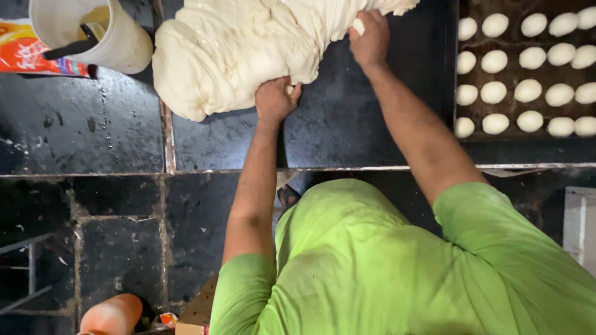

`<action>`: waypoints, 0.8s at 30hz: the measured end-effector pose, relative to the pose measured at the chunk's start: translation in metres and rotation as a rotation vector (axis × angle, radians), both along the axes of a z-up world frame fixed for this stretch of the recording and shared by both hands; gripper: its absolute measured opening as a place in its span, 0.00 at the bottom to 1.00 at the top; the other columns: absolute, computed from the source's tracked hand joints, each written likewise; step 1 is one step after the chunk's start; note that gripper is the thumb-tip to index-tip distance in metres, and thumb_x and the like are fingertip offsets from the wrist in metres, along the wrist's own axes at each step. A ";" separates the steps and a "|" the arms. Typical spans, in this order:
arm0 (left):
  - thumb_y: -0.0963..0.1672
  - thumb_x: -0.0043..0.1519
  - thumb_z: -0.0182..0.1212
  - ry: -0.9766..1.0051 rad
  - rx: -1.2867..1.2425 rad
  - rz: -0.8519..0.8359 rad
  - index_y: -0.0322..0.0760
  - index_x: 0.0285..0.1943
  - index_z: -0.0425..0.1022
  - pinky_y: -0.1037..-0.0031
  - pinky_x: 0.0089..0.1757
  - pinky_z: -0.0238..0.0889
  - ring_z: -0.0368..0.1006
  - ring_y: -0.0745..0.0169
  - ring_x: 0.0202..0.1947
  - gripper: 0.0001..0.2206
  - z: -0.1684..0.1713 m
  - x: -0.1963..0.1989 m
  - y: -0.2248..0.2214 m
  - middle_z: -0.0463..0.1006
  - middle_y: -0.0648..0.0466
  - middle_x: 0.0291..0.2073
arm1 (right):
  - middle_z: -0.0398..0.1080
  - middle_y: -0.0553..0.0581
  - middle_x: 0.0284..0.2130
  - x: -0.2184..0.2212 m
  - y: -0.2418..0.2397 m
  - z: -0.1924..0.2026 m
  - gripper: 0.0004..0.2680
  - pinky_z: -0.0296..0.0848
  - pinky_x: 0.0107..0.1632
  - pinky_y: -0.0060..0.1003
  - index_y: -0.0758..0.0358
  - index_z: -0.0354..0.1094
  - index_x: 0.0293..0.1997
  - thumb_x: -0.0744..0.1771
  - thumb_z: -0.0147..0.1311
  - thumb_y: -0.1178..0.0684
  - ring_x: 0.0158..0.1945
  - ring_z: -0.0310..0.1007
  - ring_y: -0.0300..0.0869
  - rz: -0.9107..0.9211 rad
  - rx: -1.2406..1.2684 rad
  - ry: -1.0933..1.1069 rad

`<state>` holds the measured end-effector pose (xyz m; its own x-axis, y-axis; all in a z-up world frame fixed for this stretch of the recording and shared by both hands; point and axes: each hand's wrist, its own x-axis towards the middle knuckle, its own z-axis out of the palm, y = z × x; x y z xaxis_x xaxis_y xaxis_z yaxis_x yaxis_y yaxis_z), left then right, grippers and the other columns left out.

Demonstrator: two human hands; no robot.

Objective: The person tears portions of dough from a large dough mass, rolls them into balls by hand on the table, and places the dough balls onto a baking tray.

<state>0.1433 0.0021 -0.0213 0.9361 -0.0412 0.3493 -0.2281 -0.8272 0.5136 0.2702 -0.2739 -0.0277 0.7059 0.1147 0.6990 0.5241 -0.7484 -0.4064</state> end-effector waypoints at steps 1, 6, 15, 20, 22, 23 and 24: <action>0.52 0.59 0.68 -0.003 0.004 0.005 0.38 0.33 0.80 0.53 0.36 0.70 0.77 0.39 0.29 0.15 -0.003 0.008 0.004 0.80 0.43 0.26 | 0.71 0.60 0.41 0.004 0.009 -0.004 0.12 0.71 0.50 0.49 0.63 0.72 0.45 0.61 0.68 0.60 0.47 0.71 0.59 -0.089 -0.076 -0.040; 0.52 0.58 0.68 -0.029 -0.021 0.002 0.36 0.36 0.82 0.53 0.36 0.70 0.78 0.39 0.31 0.15 -0.020 0.038 0.013 0.82 0.42 0.29 | 0.74 0.65 0.34 0.004 0.007 0.029 0.08 0.72 0.43 0.46 0.64 0.75 0.37 0.58 0.65 0.59 0.39 0.75 0.57 0.014 -0.243 0.505; 0.51 0.59 0.68 -0.056 -0.003 -0.048 0.34 0.35 0.82 0.54 0.35 0.70 0.78 0.39 0.28 0.15 -0.013 0.032 0.013 0.80 0.41 0.26 | 0.77 0.55 0.31 -0.205 -0.083 0.006 0.09 0.74 0.40 0.33 0.69 0.76 0.38 0.58 0.59 0.60 0.35 0.74 0.38 0.791 0.220 1.136; 0.50 0.55 0.69 -0.048 -0.148 -0.018 0.34 0.29 0.79 0.56 0.33 0.70 0.77 0.38 0.27 0.14 0.033 -0.039 -0.042 0.79 0.41 0.24 | 0.71 0.48 0.28 -0.258 -0.121 -0.025 0.05 0.66 0.33 0.26 0.63 0.70 0.40 0.65 0.61 0.56 0.30 0.68 0.31 0.326 0.995 0.899; 0.49 0.54 0.70 -0.062 -0.200 -0.123 0.32 0.27 0.77 0.55 0.32 0.69 0.76 0.37 0.26 0.15 0.053 -0.033 -0.091 0.77 0.40 0.22 | 0.68 0.46 0.26 -0.259 -0.112 -0.021 0.11 0.64 0.30 0.26 0.58 0.68 0.46 0.62 0.63 0.58 0.27 0.66 0.30 0.304 1.030 0.886; 0.47 0.58 0.67 -0.200 -0.238 -0.157 0.32 0.32 0.77 0.56 0.35 0.70 0.77 0.38 0.30 0.12 0.055 -0.030 -0.111 0.78 0.41 0.27 | 0.66 0.44 0.24 -0.264 -0.105 -0.020 0.18 0.62 0.27 0.26 0.54 0.67 0.51 0.59 0.66 0.60 0.25 0.63 0.29 0.304 1.058 0.923; 0.45 0.62 0.64 -0.338 -0.278 -0.192 0.32 0.38 0.78 0.56 0.38 0.70 0.77 0.38 0.34 0.09 0.052 -0.023 -0.124 0.79 0.41 0.32 | 0.66 0.44 0.24 -0.254 -0.105 -0.019 0.18 0.62 0.27 0.26 0.54 0.67 0.51 0.59 0.66 0.60 0.25 0.63 0.29 0.293 1.063 0.917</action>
